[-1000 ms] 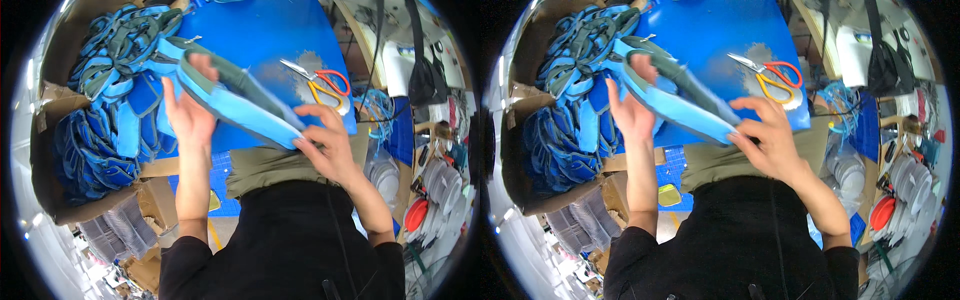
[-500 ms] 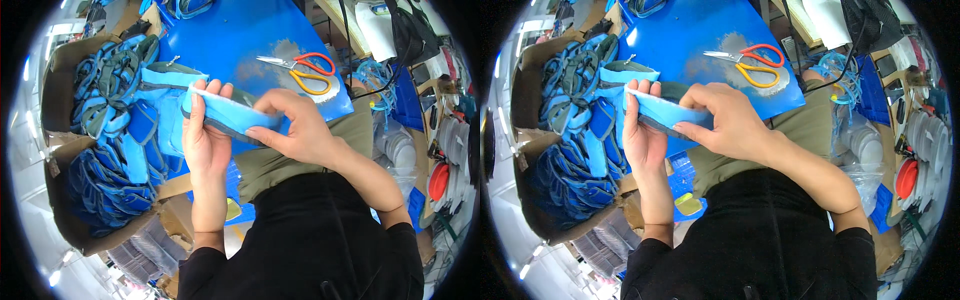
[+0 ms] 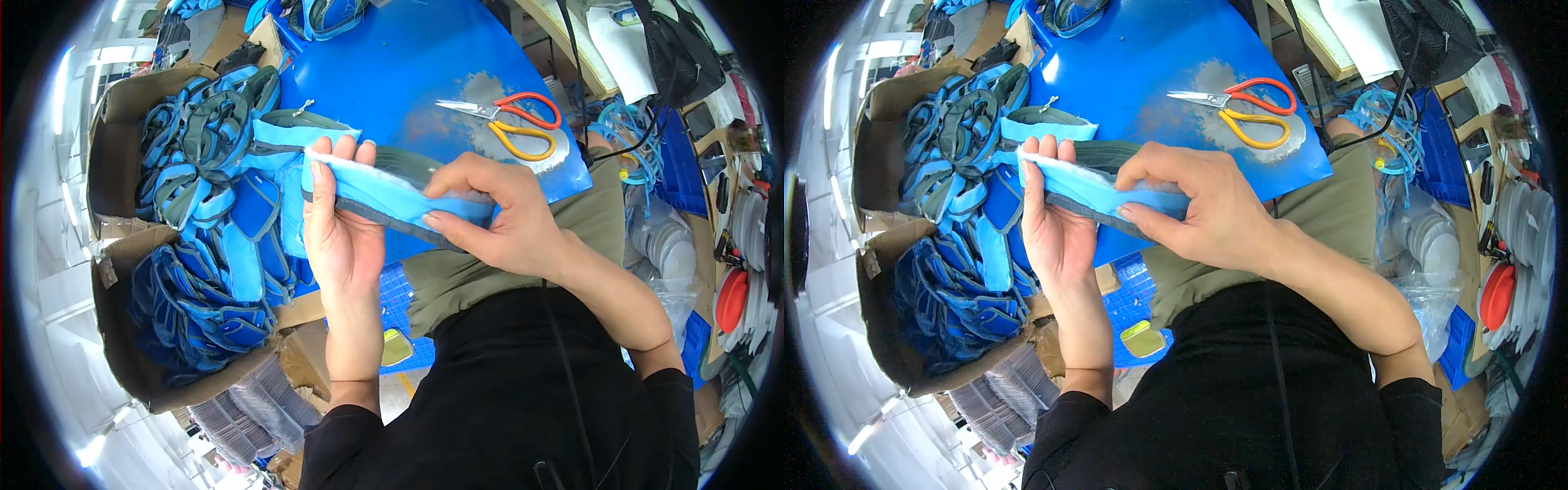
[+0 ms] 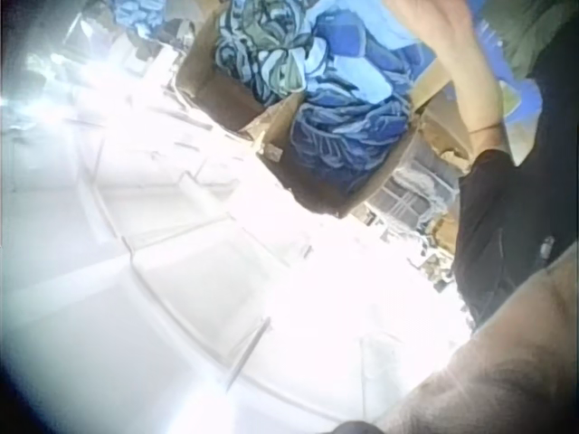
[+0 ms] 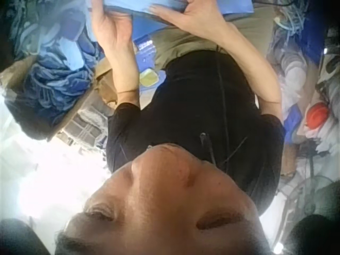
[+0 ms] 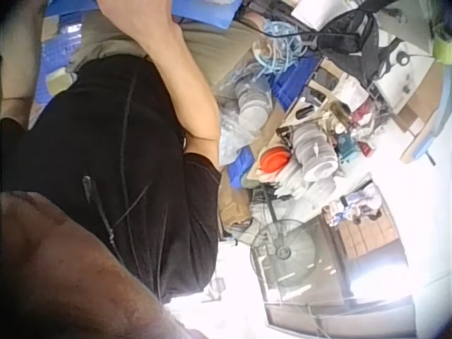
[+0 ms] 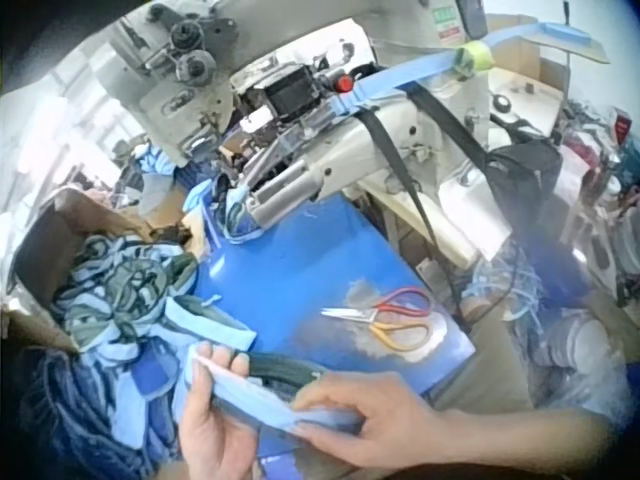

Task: The person operates a sewing machine to stitch blue fabric pouches. They guide the pouches under the needle, feed the fabric through the machine, and trim excess thread with scissors. The person repeats this process for multiple pouches, inspecting the seams and adjusting the fabric as needed.

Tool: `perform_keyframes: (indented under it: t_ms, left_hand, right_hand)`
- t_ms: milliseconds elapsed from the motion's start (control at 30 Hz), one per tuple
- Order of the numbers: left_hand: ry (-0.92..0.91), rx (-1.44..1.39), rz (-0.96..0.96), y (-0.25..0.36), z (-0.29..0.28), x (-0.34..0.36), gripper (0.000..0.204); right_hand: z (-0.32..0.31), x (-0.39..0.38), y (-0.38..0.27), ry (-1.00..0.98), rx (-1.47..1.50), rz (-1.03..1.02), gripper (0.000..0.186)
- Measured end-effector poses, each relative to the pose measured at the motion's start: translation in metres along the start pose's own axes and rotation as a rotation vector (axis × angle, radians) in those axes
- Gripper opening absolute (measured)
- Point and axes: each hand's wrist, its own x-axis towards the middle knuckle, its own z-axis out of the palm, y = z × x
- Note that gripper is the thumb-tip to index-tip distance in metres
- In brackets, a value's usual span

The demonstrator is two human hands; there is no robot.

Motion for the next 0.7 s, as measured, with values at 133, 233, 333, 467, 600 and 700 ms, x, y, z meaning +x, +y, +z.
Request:
perform_keyframes:
  t_ms: [133,233,333,467,600,700]
  left_hand:
    - [-0.064,-0.008,0.005,0.001,-0.001,-0.002,0.037]
    - [-0.046,-0.027,0.013,-0.001,-0.002,-0.003,0.038]
    - [-0.055,-0.069,0.043,-0.003,-0.003,-0.003,0.037]
    - [-0.166,-0.115,0.031,-0.007,-0.003,-0.003,0.036]
    - [-0.207,-0.184,0.052,-0.011,-0.005,-0.007,0.035]
    - [-0.098,-0.156,0.016,-0.012,-0.002,-0.013,0.037]
  right_hand:
    - [-0.003,0.006,-0.007,-0.046,0.009,0.013,0.018]
    - [-0.001,0.008,-0.010,-0.053,0.034,0.091,0.015]
    - [0.000,0.008,-0.008,-0.034,0.094,0.142,0.014]
    - [-0.003,0.008,-0.009,-0.058,0.133,0.279,0.018]
    - [-0.006,0.011,-0.009,-0.082,0.073,0.263,0.021]
    - [-0.009,0.014,-0.013,-0.112,0.020,0.241,0.022]
